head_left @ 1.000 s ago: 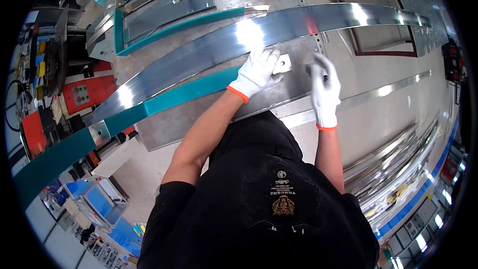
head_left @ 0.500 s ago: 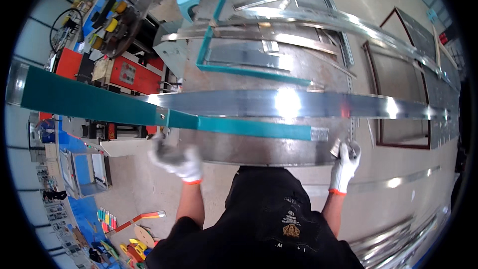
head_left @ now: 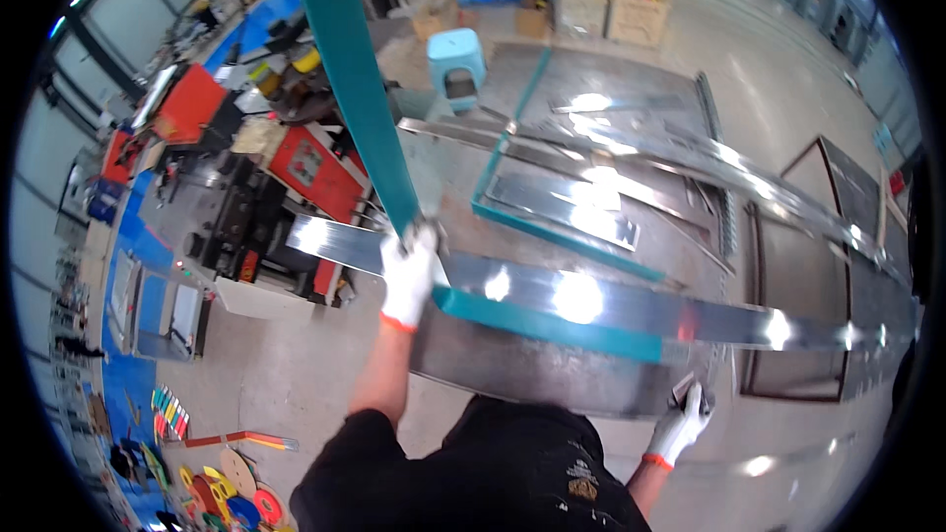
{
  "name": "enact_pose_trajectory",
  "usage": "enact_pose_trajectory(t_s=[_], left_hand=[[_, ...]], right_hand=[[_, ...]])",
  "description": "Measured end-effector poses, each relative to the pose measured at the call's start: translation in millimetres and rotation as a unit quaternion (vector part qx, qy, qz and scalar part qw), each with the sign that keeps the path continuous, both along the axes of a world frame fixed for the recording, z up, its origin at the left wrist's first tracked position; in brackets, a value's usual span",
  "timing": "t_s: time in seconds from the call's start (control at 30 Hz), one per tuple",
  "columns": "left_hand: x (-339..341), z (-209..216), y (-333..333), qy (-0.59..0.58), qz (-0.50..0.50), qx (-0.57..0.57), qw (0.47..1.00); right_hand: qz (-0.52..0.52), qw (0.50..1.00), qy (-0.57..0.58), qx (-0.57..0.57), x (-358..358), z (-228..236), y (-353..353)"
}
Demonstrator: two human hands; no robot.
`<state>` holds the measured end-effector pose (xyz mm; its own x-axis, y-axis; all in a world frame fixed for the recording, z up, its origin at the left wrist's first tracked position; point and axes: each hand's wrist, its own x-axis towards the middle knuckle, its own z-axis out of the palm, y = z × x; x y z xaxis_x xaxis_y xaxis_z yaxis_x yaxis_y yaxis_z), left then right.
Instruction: The person marks metal frame pieces with a marker while wearing gloves. They handle teal, orange, and yellow metal strips, placing them on a metal workbench and marking specific points before moving them to a table.
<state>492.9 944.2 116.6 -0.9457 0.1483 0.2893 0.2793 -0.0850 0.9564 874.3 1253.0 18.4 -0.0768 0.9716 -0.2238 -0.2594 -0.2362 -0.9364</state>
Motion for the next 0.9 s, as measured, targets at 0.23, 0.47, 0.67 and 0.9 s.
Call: enact_pose_trajectory(t_s=[0.23,0.47,0.67,0.9], left_hand=[[-144,60,87,-0.142,-0.048,-0.013,0.989],[-257,-13,195,-0.186,-0.058,-0.119,0.974],[-296,-45,233,-0.172,-0.071,-0.357,0.915],[-208,-39,214,0.191,-0.106,-0.498,0.839]], right_hand=[[-0.043,0.998,0.034,0.017,-15,38,-17],[-0.16,0.985,0.064,0.032,8,36,-44],[-0.193,0.98,0.021,0.04,14,53,-63],[-0.076,0.989,-0.088,0.089,3,90,-88]])
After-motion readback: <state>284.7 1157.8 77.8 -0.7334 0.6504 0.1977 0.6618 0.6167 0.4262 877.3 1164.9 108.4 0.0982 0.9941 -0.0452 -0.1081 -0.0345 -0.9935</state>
